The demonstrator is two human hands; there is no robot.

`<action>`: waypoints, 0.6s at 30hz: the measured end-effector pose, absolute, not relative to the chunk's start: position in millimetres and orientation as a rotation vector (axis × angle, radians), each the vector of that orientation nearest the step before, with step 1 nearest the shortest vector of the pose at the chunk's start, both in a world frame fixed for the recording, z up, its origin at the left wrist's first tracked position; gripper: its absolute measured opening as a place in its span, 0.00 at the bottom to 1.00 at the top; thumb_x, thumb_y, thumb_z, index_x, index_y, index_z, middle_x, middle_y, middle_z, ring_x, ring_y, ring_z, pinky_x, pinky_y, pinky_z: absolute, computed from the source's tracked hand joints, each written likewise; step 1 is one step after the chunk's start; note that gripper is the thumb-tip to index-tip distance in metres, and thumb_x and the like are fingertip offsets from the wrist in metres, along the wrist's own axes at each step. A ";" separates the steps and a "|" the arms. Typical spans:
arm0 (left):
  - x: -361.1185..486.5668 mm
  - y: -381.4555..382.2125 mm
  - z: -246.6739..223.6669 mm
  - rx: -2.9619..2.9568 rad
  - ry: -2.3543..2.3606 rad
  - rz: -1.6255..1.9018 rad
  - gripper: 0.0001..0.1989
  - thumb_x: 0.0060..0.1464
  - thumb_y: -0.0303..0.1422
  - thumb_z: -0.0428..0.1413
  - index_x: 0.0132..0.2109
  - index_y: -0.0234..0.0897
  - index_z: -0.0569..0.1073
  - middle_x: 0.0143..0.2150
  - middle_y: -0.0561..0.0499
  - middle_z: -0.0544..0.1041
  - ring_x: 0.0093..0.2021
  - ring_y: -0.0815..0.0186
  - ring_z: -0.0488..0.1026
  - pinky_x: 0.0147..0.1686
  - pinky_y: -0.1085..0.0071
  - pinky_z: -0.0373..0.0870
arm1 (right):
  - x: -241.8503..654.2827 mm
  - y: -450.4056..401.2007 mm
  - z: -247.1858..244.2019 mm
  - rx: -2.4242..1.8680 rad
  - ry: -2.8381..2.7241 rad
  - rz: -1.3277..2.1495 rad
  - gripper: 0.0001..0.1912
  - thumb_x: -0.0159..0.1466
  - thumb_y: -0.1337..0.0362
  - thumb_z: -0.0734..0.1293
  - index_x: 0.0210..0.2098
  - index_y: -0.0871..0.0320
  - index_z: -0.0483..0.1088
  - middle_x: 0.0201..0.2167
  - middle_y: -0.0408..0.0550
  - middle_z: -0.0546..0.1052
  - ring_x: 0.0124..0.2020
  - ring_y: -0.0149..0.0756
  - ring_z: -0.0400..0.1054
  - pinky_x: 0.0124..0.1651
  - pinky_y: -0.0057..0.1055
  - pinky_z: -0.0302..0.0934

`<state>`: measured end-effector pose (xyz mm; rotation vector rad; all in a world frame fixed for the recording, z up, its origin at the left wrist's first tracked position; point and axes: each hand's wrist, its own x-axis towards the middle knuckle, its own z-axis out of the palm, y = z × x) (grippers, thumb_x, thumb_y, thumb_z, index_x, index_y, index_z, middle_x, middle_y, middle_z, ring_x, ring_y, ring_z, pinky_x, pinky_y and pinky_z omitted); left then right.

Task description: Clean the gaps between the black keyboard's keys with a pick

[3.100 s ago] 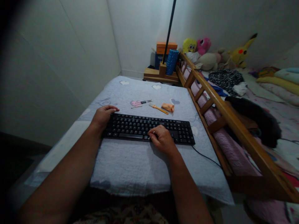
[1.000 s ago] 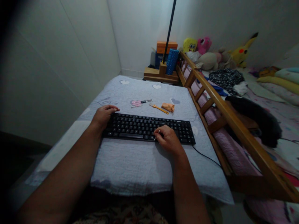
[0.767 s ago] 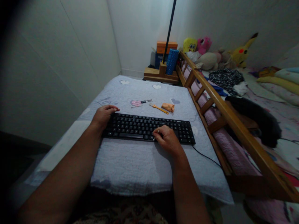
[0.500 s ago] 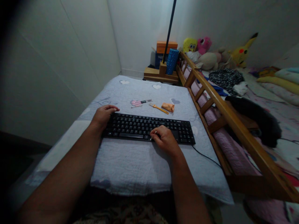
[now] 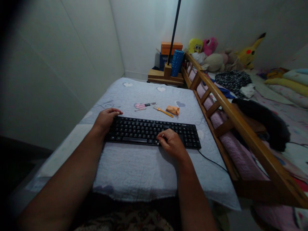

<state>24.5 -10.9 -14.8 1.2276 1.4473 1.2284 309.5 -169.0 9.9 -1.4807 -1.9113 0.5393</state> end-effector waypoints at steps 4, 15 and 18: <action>24.7 -11.6 -14.0 1.231 1.453 1.231 0.04 0.41 0.31 0.58 0.27 0.37 0.77 0.33 0.49 0.80 0.39 0.60 0.73 0.48 0.63 0.65 | 309.9 -168.6 10.1 -1.486 -1.907 0.517 0.07 0.64 0.69 0.64 0.33 0.57 0.74 0.32 0.48 0.76 0.36 0.38 0.70 0.41 0.35 0.62; 24.1 -10.8 -15.1 1.258 1.456 1.218 0.05 0.41 0.31 0.58 0.28 0.37 0.77 0.33 0.49 0.80 0.39 0.59 0.73 0.47 0.63 0.65 | 311.4 -166.5 7.2 -1.494 -1.882 0.457 0.07 0.63 0.70 0.64 0.34 0.56 0.75 0.33 0.49 0.77 0.38 0.39 0.70 0.42 0.36 0.63; 23.8 -10.1 -16.1 1.258 1.459 1.216 0.05 0.41 0.32 0.58 0.28 0.38 0.77 0.33 0.49 0.80 0.39 0.59 0.73 0.47 0.63 0.65 | 311.2 -166.3 6.7 -1.490 -1.870 0.438 0.07 0.64 0.70 0.64 0.35 0.56 0.75 0.33 0.49 0.77 0.38 0.40 0.70 0.43 0.36 0.63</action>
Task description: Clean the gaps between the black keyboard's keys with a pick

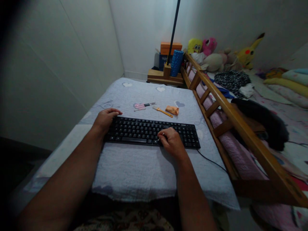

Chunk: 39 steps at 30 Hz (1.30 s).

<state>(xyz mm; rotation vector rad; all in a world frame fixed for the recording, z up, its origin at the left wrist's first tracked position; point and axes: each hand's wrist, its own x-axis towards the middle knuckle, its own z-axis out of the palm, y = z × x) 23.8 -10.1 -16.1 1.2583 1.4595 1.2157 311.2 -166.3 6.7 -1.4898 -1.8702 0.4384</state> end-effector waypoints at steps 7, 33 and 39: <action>23.8 -10.3 -16.0 1.262 1.469 1.208 0.06 0.40 0.33 0.57 0.28 0.38 0.77 0.33 0.49 0.80 0.39 0.59 0.73 0.46 0.63 0.65 | 311.4 -166.4 5.7 -1.490 -1.869 0.430 0.07 0.64 0.70 0.65 0.35 0.56 0.75 0.34 0.48 0.77 0.39 0.39 0.70 0.43 0.36 0.63; 25.7 -13.3 -13.4 1.269 1.485 1.207 0.05 0.40 0.33 0.57 0.27 0.39 0.77 0.33 0.49 0.80 0.38 0.59 0.73 0.47 0.63 0.67 | 309.3 -166.0 5.7 -1.471 -1.856 0.420 0.08 0.64 0.71 0.64 0.34 0.56 0.75 0.34 0.49 0.78 0.39 0.40 0.70 0.44 0.37 0.63; 26.0 -14.1 -12.1 1.270 1.481 1.210 0.05 0.40 0.33 0.57 0.27 0.38 0.77 0.33 0.49 0.80 0.40 0.58 0.73 0.47 0.63 0.66 | 308.2 -165.3 6.7 -1.456 -1.850 0.426 0.08 0.64 0.70 0.64 0.34 0.54 0.75 0.33 0.48 0.78 0.39 0.41 0.71 0.44 0.38 0.64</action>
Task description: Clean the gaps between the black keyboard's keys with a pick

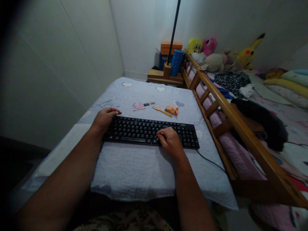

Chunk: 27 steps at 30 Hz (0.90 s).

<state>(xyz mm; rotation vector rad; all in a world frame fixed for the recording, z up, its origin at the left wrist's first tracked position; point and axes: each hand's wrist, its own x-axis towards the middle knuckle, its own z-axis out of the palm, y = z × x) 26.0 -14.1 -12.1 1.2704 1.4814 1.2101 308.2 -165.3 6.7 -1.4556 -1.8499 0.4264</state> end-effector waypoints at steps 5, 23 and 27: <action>25.2 -13.2 -12.8 1.271 1.479 1.203 0.05 0.41 0.33 0.57 0.28 0.38 0.77 0.34 0.48 0.80 0.40 0.58 0.73 0.47 0.63 0.66 | 307.2 -165.4 6.8 -1.454 -1.838 0.437 0.08 0.64 0.70 0.64 0.34 0.55 0.75 0.33 0.48 0.78 0.39 0.41 0.71 0.44 0.37 0.64; 26.2 -13.7 -10.5 1.250 1.492 1.208 0.04 0.40 0.32 0.58 0.27 0.39 0.77 0.33 0.49 0.80 0.39 0.59 0.73 0.47 0.63 0.66 | 298.2 -162.8 2.6 -1.396 -1.869 0.447 0.07 0.65 0.70 0.65 0.34 0.54 0.75 0.33 0.48 0.78 0.39 0.40 0.70 0.44 0.38 0.64; 25.9 -13.2 -12.3 1.244 1.475 1.220 0.04 0.40 0.32 0.58 0.27 0.38 0.77 0.33 0.49 0.80 0.39 0.59 0.73 0.48 0.63 0.66 | 297.4 -162.9 2.5 -1.384 -1.865 0.445 0.07 0.65 0.69 0.65 0.35 0.55 0.75 0.33 0.49 0.78 0.39 0.41 0.70 0.44 0.38 0.64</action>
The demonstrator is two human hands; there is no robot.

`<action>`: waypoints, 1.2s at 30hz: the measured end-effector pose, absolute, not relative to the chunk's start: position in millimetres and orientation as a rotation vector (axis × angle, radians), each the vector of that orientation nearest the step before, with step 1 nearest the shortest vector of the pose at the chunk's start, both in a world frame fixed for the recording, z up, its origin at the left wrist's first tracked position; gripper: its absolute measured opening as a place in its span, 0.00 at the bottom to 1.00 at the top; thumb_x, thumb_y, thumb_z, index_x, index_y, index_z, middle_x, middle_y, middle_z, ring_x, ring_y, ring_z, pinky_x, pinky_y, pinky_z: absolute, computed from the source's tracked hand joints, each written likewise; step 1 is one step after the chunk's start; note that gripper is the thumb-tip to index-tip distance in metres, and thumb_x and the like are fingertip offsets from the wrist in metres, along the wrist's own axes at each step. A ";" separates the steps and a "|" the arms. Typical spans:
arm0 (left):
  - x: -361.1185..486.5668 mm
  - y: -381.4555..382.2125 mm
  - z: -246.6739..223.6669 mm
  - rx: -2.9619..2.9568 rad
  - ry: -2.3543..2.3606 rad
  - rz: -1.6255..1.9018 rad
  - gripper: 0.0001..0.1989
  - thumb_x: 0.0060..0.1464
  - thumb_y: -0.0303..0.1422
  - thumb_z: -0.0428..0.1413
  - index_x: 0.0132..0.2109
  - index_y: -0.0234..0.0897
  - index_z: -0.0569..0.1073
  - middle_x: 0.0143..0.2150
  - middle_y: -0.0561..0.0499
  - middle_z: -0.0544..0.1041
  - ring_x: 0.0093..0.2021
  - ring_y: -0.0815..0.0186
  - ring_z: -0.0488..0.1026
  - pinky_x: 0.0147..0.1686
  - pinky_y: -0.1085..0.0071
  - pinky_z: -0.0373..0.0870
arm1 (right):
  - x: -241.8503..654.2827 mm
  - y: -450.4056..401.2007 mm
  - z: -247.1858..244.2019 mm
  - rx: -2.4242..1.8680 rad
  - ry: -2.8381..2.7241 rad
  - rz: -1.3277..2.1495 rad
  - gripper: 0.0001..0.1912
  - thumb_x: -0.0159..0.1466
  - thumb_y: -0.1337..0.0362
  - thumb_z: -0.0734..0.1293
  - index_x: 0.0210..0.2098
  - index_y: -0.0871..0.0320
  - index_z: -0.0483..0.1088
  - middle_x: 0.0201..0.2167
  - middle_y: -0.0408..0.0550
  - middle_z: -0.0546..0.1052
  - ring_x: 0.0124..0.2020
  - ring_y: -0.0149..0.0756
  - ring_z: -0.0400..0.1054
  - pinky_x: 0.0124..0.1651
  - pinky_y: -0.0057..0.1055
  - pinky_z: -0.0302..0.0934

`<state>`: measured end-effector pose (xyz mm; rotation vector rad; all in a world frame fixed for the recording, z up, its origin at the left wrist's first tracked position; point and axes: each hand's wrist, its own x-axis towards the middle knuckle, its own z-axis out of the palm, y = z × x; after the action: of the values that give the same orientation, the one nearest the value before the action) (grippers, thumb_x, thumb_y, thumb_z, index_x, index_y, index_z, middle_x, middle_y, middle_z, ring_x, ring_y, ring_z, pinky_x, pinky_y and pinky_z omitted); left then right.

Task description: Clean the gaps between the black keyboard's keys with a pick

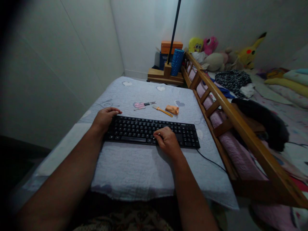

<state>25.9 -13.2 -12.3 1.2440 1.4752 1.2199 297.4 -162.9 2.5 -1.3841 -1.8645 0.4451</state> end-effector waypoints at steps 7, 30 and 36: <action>26.0 -13.6 -11.7 1.259 1.476 1.222 0.05 0.40 0.32 0.58 0.27 0.38 0.77 0.33 0.48 0.80 0.40 0.58 0.74 0.48 0.63 0.66 | 300.8 -163.5 5.4 -1.421 -1.864 0.417 0.07 0.64 0.70 0.64 0.34 0.55 0.75 0.33 0.49 0.77 0.38 0.41 0.70 0.43 0.38 0.63; 25.2 -11.3 -14.6 1.228 1.456 1.227 0.04 0.40 0.32 0.58 0.27 0.37 0.77 0.32 0.50 0.79 0.40 0.59 0.73 0.49 0.62 0.65 | 295.7 -161.9 0.8 -1.373 -1.875 0.412 0.07 0.65 0.70 0.65 0.35 0.56 0.75 0.33 0.49 0.78 0.39 0.40 0.70 0.42 0.36 0.63; 25.1 -11.8 -14.4 1.224 1.452 1.226 0.04 0.40 0.32 0.58 0.27 0.38 0.76 0.32 0.49 0.80 0.39 0.59 0.73 0.49 0.62 0.65 | 291.9 -162.6 2.1 -1.357 -1.895 0.409 0.07 0.65 0.70 0.64 0.35 0.56 0.75 0.33 0.50 0.78 0.39 0.40 0.70 0.43 0.37 0.63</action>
<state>25.1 -11.8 -14.4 1.2236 1.4519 1.2261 291.9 -162.6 2.1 -1.3573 -1.8946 0.4090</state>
